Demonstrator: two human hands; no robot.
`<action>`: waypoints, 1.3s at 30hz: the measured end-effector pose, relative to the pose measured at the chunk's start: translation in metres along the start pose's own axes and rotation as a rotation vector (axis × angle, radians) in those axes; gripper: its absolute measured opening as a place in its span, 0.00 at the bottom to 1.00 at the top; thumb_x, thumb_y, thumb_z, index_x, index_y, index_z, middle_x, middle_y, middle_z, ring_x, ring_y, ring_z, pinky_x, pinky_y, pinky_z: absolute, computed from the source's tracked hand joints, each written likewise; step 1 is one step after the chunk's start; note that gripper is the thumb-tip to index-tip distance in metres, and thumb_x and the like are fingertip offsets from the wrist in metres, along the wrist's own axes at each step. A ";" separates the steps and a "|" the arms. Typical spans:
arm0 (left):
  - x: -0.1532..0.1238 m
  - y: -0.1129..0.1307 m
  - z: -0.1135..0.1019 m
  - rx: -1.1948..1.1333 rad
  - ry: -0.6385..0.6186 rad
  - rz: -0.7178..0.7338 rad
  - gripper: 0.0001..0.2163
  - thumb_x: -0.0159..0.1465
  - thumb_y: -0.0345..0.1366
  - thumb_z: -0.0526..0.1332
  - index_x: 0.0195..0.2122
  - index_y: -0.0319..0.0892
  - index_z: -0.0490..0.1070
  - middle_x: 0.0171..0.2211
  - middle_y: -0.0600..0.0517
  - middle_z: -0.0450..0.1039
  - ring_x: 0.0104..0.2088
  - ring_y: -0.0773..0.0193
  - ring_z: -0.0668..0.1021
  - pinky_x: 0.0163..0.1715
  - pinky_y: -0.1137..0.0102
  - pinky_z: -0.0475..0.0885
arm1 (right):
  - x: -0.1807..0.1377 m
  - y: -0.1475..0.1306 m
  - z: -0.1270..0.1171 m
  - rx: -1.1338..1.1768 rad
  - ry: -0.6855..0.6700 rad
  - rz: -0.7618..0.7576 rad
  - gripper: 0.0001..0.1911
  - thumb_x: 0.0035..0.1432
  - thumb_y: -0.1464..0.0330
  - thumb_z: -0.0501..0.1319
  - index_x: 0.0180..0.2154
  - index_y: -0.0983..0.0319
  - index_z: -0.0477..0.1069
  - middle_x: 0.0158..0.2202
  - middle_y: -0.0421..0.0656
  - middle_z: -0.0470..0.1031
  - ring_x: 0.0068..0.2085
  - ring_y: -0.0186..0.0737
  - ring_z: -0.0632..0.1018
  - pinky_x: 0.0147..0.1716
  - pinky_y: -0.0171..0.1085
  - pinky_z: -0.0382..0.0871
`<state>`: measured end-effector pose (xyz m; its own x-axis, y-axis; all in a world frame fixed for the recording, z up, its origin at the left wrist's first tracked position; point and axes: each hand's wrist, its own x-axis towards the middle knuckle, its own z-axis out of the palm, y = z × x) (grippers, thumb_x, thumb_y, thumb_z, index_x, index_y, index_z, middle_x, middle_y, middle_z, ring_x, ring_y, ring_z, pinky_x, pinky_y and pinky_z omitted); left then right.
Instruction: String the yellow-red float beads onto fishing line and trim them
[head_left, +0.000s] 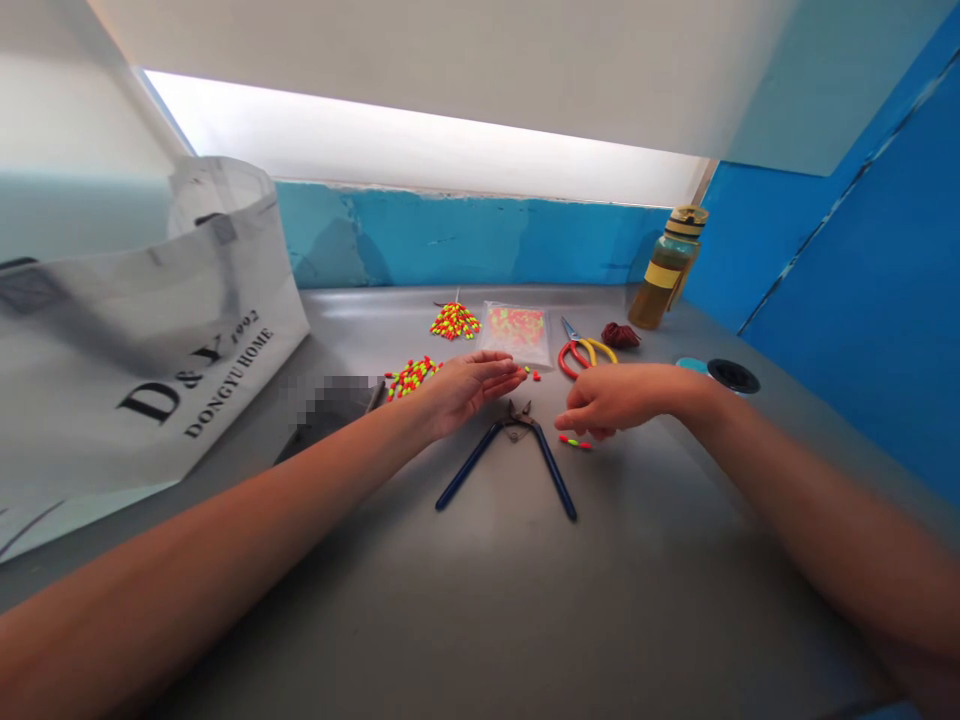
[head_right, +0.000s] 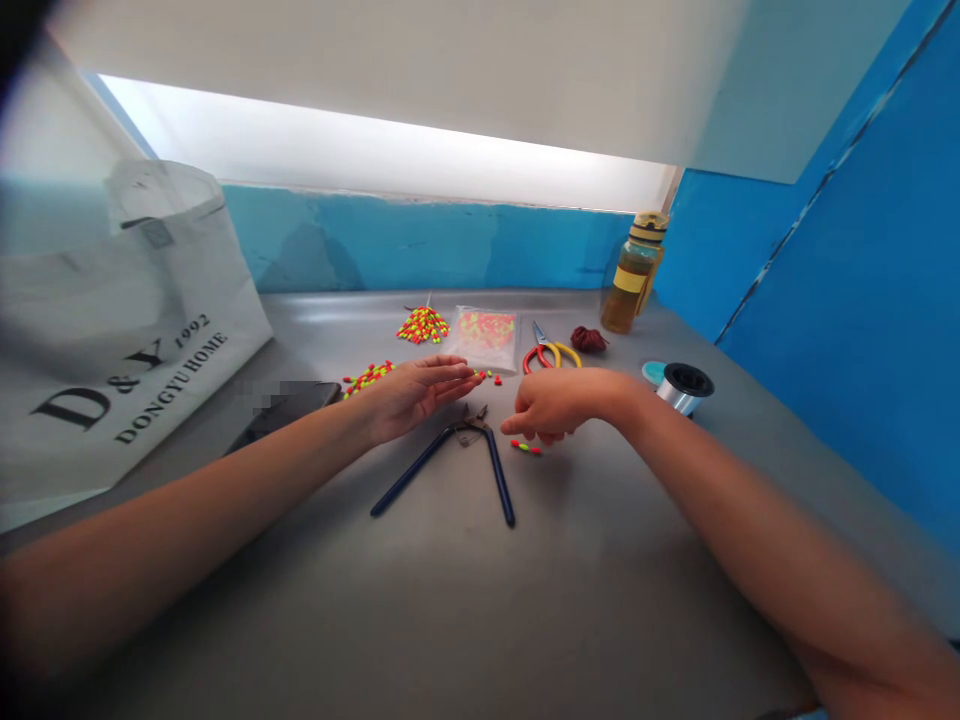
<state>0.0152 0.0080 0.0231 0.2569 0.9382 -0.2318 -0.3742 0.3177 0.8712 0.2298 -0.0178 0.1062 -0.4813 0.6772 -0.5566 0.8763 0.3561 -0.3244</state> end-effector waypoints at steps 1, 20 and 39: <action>0.000 0.000 0.000 0.007 -0.009 -0.002 0.08 0.58 0.21 0.67 0.36 0.38 0.73 0.38 0.43 0.80 0.42 0.60 0.83 0.50 0.69 0.78 | 0.001 -0.003 0.002 0.014 -0.007 -0.002 0.23 0.64 0.53 0.57 0.25 0.62 0.74 0.26 0.46 0.77 0.24 0.37 0.74 0.25 0.37 0.62; -0.002 -0.002 -0.002 0.095 -0.063 -0.069 0.06 0.58 0.23 0.68 0.34 0.39 0.75 0.34 0.46 0.80 0.35 0.62 0.82 0.40 0.69 0.79 | -0.012 -0.042 0.016 0.247 -0.001 -0.123 0.06 0.56 0.65 0.58 0.30 0.61 0.68 0.25 0.40 0.72 0.23 0.34 0.68 0.22 0.35 0.57; -0.003 -0.001 -0.001 0.150 -0.099 -0.089 0.04 0.60 0.23 0.66 0.34 0.38 0.75 0.35 0.47 0.79 0.37 0.64 0.81 0.41 0.71 0.77 | -0.005 -0.001 -0.017 0.082 0.512 0.157 0.17 0.64 0.54 0.57 0.32 0.62 0.68 0.28 0.43 0.74 0.25 0.35 0.69 0.24 0.36 0.55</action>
<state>0.0135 0.0055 0.0226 0.3721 0.8870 -0.2735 -0.2112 0.3678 0.9056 0.2313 -0.0103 0.1223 -0.2553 0.9525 -0.1660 0.9224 0.1885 -0.3371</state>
